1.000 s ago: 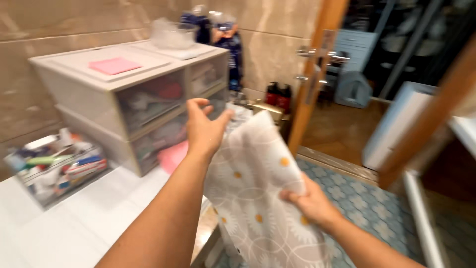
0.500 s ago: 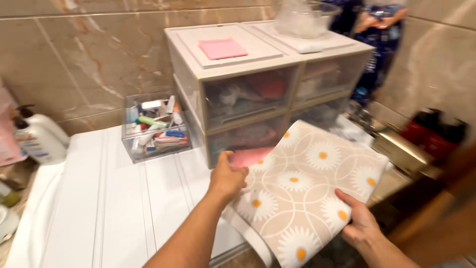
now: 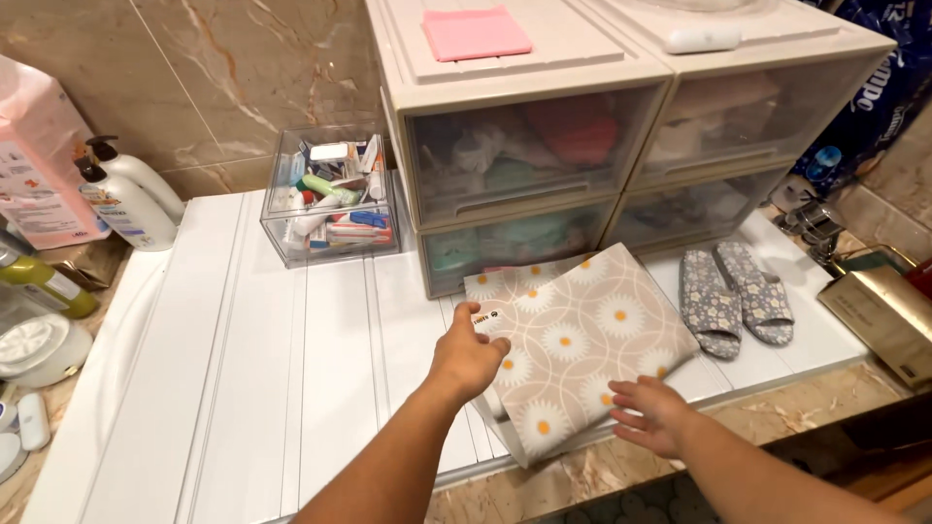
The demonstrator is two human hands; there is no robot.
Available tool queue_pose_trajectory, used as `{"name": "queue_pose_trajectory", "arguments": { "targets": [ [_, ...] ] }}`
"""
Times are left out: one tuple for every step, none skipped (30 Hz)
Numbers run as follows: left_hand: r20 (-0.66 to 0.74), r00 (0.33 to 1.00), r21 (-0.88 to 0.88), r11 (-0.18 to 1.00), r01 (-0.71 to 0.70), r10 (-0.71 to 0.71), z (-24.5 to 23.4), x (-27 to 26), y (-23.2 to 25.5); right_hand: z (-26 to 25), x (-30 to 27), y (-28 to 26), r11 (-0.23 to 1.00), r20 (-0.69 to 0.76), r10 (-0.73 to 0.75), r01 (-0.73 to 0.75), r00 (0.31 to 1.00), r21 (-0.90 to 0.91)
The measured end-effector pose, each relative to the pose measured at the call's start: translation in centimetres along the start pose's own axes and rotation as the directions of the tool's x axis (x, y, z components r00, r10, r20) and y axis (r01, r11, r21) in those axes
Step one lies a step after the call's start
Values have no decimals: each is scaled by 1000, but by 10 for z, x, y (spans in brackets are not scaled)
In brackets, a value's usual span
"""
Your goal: The person removes a full trash bag from a bathroom bin, carries it out of the room, and disposes of it. They then retrieve a new trash bag, line the bin, and wipe various bathroom surfaces including the vanity, a storage unit, and a washing machine with a blue cloth.
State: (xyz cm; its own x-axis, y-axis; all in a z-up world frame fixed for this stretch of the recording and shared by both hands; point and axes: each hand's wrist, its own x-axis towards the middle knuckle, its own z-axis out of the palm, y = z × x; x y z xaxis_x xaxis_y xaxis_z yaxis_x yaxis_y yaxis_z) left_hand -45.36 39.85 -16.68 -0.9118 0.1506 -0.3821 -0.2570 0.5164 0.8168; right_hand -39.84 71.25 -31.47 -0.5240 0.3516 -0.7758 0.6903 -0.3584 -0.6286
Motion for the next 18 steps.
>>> {"name": "queue_pose_trajectory", "arguments": {
  "targets": [
    [-4, 1000, 8, 1000, 3, -3, 0, -1, -2, 6, -6, -2, 1000, 1, 3, -3, 1000, 6],
    [-8, 1000, 16, 1000, 6, -6, -2, -3, -3, 12, -16, -1, 1000, 2, 6, -6, 1000, 12],
    [-16, 1000, 7, 1000, 6, -6, -4, -4, -5, 18, -27, 0, 1000, 6, 13, -13, 1000, 15],
    [-25, 1000, -2, 1000, 6, -6, -6, -7, -7, 25, -38, -4, 1000, 17, -18, 17, 1000, 24],
    [-29, 1000, -11, 1000, 13, -13, -8, -12, -10, 29, -50, -6, 999, 26, -41, 40, 999, 31],
    [-35, 999, -14, 1000, 25, -25, -10, -17, -14, 34, -63, -6, 997, 34, -64, 62, 997, 38],
    [-46, 998, -18, 999, 30, -31, -15, -19, -16, 41, -75, -5, 995, 24, -84, 82, 996, 62],
    [-58, 998, -22, 999, 36, -37, -19, -23, -19, 49, -86, -4, 991, 14, -104, 102, 994, 85],
    [-69, 997, -33, 999, 43, -45, -25, -27, -21, 58, -96, -4, 986, 6, -128, 126, 992, 110],
    [-80, 995, -45, 998, 50, -54, -31, -32, -25, 67, -106, -4, 980, 6, -155, 153, 988, 123],
    [-89, 994, -56, 997, 60, -65, -37, -38, -29, 77, -117, -2, 975, 5, -179, 176, 984, 136],
    [-90, 994, -66, 996, 63, -68, -44, -45, -32, 86, -128, 0, 969, 4, -202, 200, 979, 149],
    [-95, 993, -76, 995, 61, -69, -53, -51, -36, 97, -139, 2, 969, 15, -203, 199, 979, 145],
    [-100, 993, -87, 994, 60, -69, -62, -58, -40, 109, -151, 4, 970, 26, -204, 199, 979, 141],
    [-109, 992, -93, 994, 53, -63, -72, -65, -44, 122, -163, 5, 970, 41, -207, 200, 977, 136],
    [-118, 991, -99, 994, 47, -58, -82, -73, -48, 134, -175, 7, 969, 50, -218, 210, 975, 132],
    [-131, 990, -107, 993, 44, -58, -94, -80, -54, 148, -187, 9, 968, 64, -227, 218, 972, 123],
    [-142, 988, -117, 992, 47, -64, -107, -87, -59, 162, -199, 12, 967, 78, -236, 227, 969, 115]
  ]
}}
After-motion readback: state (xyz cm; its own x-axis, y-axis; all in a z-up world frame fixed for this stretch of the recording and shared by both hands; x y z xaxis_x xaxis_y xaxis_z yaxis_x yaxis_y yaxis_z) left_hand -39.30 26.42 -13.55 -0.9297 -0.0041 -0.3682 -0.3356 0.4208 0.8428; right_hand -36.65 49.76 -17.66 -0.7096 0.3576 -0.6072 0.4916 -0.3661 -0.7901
